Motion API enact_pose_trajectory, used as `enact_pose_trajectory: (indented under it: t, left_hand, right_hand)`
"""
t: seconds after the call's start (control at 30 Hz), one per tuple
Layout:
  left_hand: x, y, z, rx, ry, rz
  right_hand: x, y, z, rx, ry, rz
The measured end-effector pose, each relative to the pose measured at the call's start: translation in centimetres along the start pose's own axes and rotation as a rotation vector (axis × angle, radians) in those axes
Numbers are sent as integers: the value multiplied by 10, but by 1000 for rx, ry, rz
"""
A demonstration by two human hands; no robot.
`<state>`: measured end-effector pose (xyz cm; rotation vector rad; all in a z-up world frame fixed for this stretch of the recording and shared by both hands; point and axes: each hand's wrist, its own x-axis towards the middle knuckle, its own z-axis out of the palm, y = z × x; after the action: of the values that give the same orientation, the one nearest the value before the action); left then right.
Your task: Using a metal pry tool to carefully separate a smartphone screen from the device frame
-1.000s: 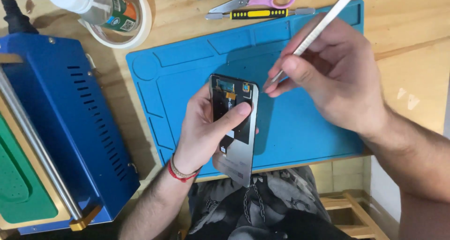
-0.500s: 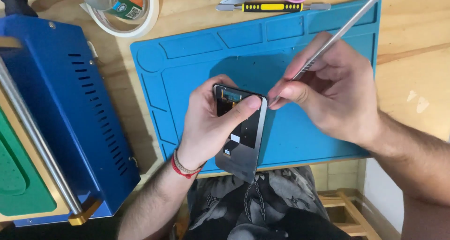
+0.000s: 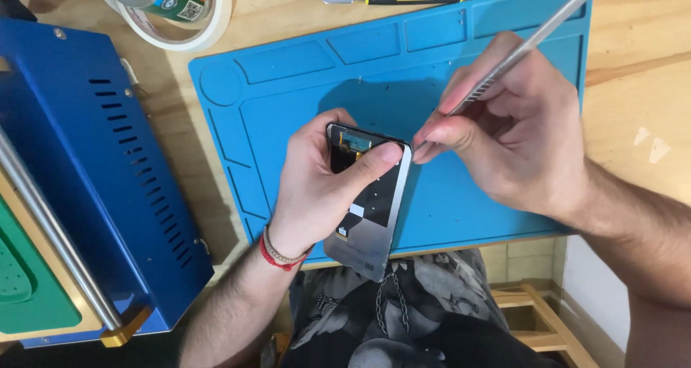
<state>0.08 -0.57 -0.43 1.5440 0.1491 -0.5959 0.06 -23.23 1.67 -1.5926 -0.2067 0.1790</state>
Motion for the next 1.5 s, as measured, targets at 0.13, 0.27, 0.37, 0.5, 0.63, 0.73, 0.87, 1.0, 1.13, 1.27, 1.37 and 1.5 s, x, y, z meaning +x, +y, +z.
enact_pose_trajectory:
  t: [0.13,0.27,0.37,0.5,0.63,0.73,0.87,1.0,1.13,1.27,1.37,1.5]
  left_hand:
    - [1,-2,0,6,3,5]
    - [4,-1,-1,-161,44,19]
    - [3,0,-1,-202,56,-4]
    - [3,0,1,-137,49,-1]
    - [3,3,1,-78,18,2]
    - [3,4,1,-62,25,-1]
    - [3,3,1,-53,18,31]
    - [3,1,2,-68,28,8]
    - [3,1,3,-44,36,0]
    - [2,0,5,-90,55,-6]
    - [3,-1,6,-79,67,-14]
    - [3,-2,7,-54,88,-7]
  right_hand:
    - [4,2,-2,9,-56,-37]
    - [-3,5,13,-108,-225,4]
    - [-4,0,14,-77,-110,63]
    - [1,-3,0,66,67,15]
    - [2,-4,5,43,62,14]
    - [2,-2,6,10,48,23]
    - [2,-4,7,13,66,27]
    - [2,-2,6,7,51,28]
    - [-1,2,8,27,57,45]
    - [-2,4,8,8,62,44]
    - [-4,6,9,25,68,45]
    - [-5,7,10,30,79,22]
